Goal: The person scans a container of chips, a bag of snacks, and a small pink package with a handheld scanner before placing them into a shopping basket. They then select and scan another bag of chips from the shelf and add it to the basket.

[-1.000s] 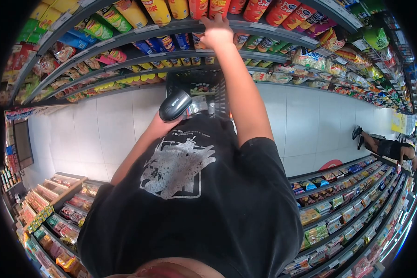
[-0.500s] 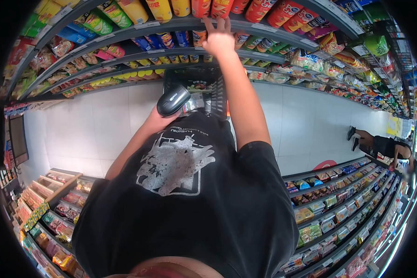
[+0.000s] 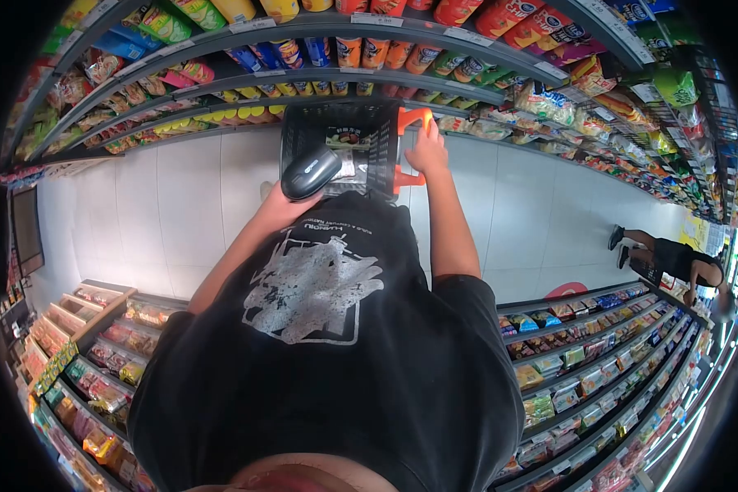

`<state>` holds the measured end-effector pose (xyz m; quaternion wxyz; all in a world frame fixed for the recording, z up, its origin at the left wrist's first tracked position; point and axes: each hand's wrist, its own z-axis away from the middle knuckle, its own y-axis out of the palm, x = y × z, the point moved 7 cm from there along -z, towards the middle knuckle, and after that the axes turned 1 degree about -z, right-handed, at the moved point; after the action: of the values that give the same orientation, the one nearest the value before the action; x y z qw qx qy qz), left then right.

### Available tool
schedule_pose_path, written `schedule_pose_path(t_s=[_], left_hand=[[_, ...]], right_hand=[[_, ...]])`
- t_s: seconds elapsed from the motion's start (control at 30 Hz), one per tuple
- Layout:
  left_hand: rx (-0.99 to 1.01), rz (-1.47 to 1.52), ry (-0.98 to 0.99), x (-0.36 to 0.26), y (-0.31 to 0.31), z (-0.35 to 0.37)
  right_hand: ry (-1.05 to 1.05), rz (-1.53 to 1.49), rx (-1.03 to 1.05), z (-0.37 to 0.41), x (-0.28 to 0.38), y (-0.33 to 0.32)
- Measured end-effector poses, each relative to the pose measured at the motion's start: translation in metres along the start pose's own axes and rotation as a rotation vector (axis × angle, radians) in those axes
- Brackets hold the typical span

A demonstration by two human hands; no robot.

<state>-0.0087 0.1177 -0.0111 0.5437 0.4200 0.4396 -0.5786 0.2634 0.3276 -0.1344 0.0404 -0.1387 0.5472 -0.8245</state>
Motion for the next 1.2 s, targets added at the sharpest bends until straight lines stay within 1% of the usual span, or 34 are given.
schedule_pose_path(t_s=[0.1,0.2,0.3,0.4,0.5,0.6,0.7,0.8,0.83,0.93,1.0,1.03,1.07,1.1,1.2], left_hand=[[0.006,-0.024,0.016,0.000,0.008,-0.001],[0.013,-0.006,-0.014,-0.002,0.011,0.002],[0.006,0.040,-0.001,-0.008,0.014,0.005],[-0.029,0.059,-0.008,-0.002,0.014,0.006],[-0.048,0.059,-0.073,0.011,0.010,0.009],[-0.120,0.046,-0.127,0.021,0.001,0.013],[-0.182,-0.004,-0.123,0.022,-0.011,0.015],[-0.121,-0.023,-0.059,0.011,-0.018,0.011],[-0.124,-0.029,-0.023,0.005,-0.020,0.010],[-0.133,0.004,-0.014,-0.008,-0.024,0.008],[-0.151,-0.041,-0.010,-0.008,-0.028,0.006],[-0.166,-0.054,-0.008,-0.007,-0.028,0.005],[-0.181,-0.064,-0.007,-0.004,-0.028,0.004],[-0.171,-0.044,0.026,-0.004,-0.027,0.001],[-0.182,-0.030,0.030,-0.004,-0.024,-0.005]], right_hand=[[-0.070,-0.155,-0.032,0.013,-0.007,0.018],[-0.140,-0.212,-0.072,0.024,-0.008,0.033],[-0.113,-0.082,-0.060,0.023,-0.009,0.043],[-0.096,0.096,-0.133,0.021,0.000,0.040],[-0.049,0.099,-0.066,0.022,0.005,0.037],[-0.002,0.038,0.044,0.021,0.007,0.035],[0.061,0.007,0.201,0.017,0.006,0.032],[-0.074,0.229,0.076,0.004,0.019,-0.002],[-0.153,0.158,-0.039,-0.001,0.026,-0.028],[-0.260,-0.094,-0.521,-0.035,0.024,-0.106],[-0.287,-0.112,-0.799,-0.034,0.037,-0.183],[-0.287,-0.080,-0.898,-0.033,0.043,-0.212],[-0.289,-0.045,-0.996,-0.033,0.045,-0.234],[-0.338,-0.002,-1.075,-0.038,0.046,-0.245],[-0.326,0.111,-0.917,-0.065,0.037,-0.240]])
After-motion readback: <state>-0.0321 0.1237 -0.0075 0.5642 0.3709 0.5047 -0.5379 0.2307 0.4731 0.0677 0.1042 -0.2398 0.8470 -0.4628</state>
